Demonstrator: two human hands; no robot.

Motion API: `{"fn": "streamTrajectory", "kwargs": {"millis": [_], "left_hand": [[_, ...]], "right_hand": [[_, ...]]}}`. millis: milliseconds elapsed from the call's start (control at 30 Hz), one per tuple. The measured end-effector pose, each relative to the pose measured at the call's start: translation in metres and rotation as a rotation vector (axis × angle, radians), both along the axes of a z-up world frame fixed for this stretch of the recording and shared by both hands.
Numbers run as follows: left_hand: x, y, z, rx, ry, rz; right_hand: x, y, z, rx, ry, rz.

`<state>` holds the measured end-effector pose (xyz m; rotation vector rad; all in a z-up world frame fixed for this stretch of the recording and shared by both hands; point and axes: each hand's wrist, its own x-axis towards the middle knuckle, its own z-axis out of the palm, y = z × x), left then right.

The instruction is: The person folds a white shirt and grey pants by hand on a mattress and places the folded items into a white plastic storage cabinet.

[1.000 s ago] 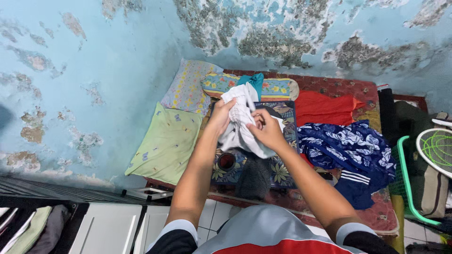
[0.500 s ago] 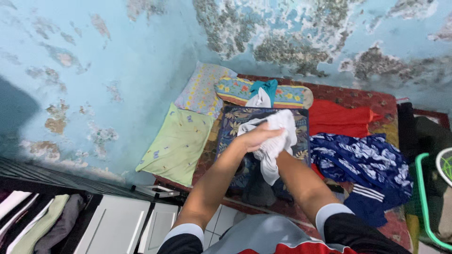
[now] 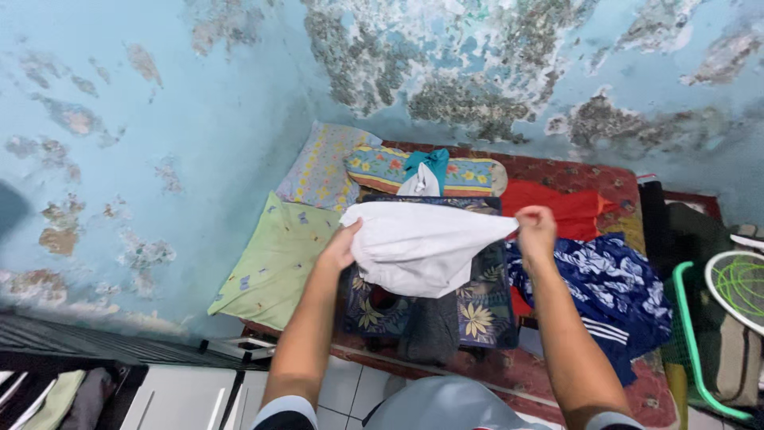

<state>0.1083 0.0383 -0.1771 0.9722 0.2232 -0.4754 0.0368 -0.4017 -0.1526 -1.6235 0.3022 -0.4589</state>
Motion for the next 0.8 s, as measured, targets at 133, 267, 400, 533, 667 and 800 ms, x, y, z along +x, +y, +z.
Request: {"fn": "streamTrajectory", "kwargs": {"millis": [133,267,400,533,667,800], "left_hand": [[-0.018,-0.071,0.034,-0.118,-0.08,-0.074],[-0.034,-0.122,0.104,-0.077,-0.264,-0.152],[-0.02,-0.118,0.15,0.01,-0.373,-0.081],[0.012,-0.076,0.168,0.066,-0.432,0.17],[0.026,-0.047,0.173,-0.034,-0.485,0.317],[0.012,-0.059,0.173,-0.136,-0.411,0.255]], "right_hand": [[-0.015,0.026,0.033,-0.349,-0.259,-0.112],[-0.045,0.096,0.097,-0.77,-0.523,0.524],[-0.035,0.121,0.103,-0.695,-0.185,0.564],[-0.014,0.098,0.069,-0.866,-0.122,0.346],[0.001,0.045,0.073,-0.939,-0.198,0.248],[-0.006,0.036,0.126,-1.019,-0.122,-0.003]]}}
